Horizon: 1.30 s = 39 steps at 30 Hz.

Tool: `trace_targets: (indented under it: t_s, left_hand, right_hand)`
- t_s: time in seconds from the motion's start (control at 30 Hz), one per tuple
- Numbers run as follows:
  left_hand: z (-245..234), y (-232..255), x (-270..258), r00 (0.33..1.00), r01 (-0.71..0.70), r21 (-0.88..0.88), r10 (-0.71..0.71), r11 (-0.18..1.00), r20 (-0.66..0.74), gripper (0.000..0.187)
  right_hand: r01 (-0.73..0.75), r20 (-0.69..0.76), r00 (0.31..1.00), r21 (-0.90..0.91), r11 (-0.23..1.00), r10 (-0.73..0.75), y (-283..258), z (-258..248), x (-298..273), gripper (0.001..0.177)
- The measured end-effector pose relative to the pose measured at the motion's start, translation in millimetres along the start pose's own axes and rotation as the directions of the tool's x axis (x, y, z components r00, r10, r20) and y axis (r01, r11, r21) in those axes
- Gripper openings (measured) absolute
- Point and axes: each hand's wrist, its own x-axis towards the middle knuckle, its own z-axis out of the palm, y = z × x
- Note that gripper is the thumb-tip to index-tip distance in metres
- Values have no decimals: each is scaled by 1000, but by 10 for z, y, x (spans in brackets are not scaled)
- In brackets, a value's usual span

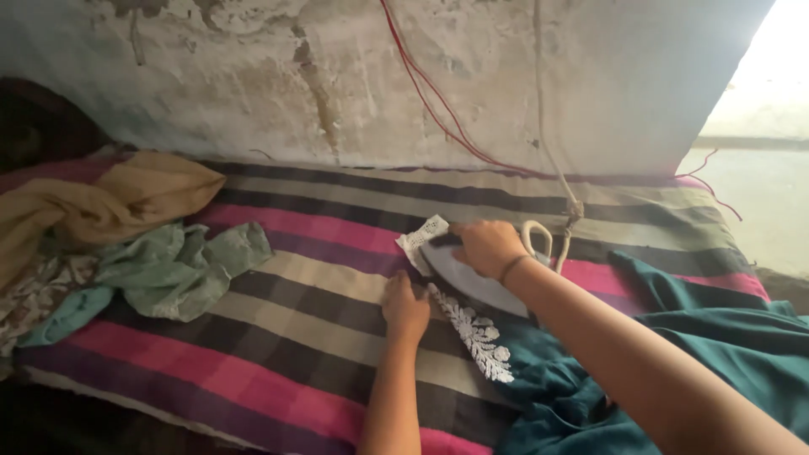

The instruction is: Ironing a green garment and attaching a white lace piece on a bed.

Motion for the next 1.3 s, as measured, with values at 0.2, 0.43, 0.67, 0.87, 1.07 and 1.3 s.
trace_targets:
  t_s: [0.2, 0.43, 0.67, 0.87, 1.07, 1.3]
  left_hand:
    - [-731, 748, -254, 971, -27, 125, -4, 992, 238, 98]
    - [-644, 680, -171, 928, 24, 206, -99, 978, 359, 102]
    - [-245, 362, -39, 923, 84, 184, -146, 979, 356, 87]
    - [-252, 370, -32, 954, 138, 76, -153, 987, 256, 71]
    - [-114, 180, 53, 984, 136, 65, -143, 989, 111, 64]
    - [-94, 113, 66, 994, 109, -39, -110, 993, -27, 65]
  right_hand:
    - [-160, -82, 984, -48, 986, 155, 54, 119, 272, 46]
    - [-33, -98, 995, -36, 999, 29, 115, 76, 110, 50]
    - [-83, -6, 996, -155, 984, 84, -108, 81, 427, 38]
    - [49, -48, 998, -41, 998, -51, -220, 64, 473, 50]
    - [-3, 25, 1000, -67, 998, 5, -259, 58, 503, 48]
    - [114, 68, 992, -80, 990, -108, -73, -193, -191, 56]
